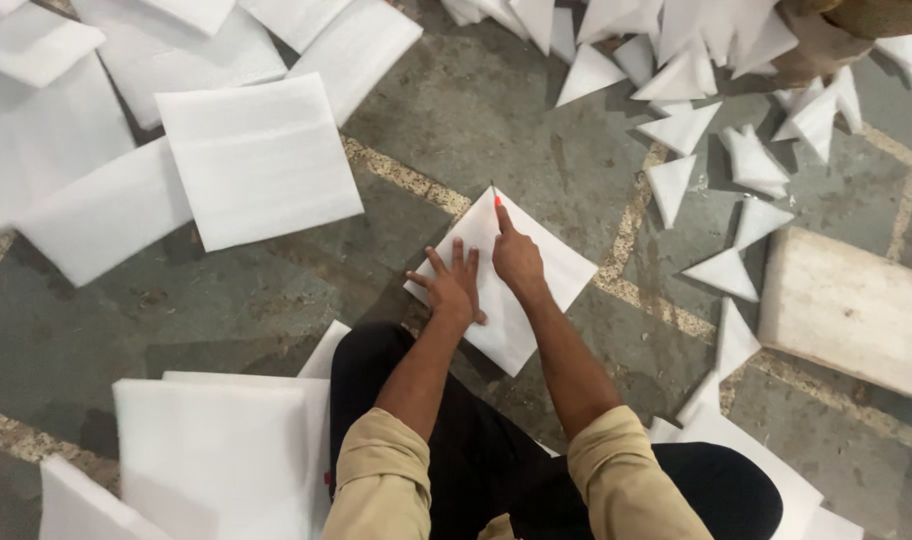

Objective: The person sits on the floor and uses a red utility knife to cut white foam sheets into triangular shapes. They repeatedly pick up a sheet, score it diagonally, and separate the pieces, accumulating a pile of cut triangles.

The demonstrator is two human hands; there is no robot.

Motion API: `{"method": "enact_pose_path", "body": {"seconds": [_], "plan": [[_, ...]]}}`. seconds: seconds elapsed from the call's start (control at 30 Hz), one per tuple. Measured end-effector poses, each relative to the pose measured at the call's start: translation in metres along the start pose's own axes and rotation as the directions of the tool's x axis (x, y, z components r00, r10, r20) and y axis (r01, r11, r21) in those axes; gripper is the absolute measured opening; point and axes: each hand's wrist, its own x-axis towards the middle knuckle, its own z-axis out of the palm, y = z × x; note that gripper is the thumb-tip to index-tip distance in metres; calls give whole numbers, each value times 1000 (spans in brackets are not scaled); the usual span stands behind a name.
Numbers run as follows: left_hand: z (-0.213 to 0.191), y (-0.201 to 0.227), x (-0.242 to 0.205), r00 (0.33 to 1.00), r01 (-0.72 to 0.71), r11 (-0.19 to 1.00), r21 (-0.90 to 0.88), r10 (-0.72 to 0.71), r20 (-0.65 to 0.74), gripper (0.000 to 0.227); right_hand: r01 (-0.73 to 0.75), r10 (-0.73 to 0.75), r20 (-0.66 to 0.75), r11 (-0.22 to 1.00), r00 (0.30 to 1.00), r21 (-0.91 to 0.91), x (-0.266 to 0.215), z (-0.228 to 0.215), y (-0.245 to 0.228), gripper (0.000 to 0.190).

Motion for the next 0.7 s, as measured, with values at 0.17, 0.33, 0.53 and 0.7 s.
{"method": "enact_pose_path", "body": {"seconds": [0.17,0.33,0.53,0.7], "plan": [[-1,-1,-3,1000,-7,1000,-29,6,-15,142,-66,64,70,997,995,28,14,-15,-17,66],[7,-2,1,999,-14,999,-42,11,-52,141,-77,70,125,996,990,52,-36,-26,-10,61],[10,-5,4,998,-17,999,-27,15,-61,142,35,-39,29,990,999,138,-242,-4,23,66],[16,-4,8,999,-11,1000,3,11,-41,133,-200,180,292,979,939,38,-353,-17,29,69]]}}
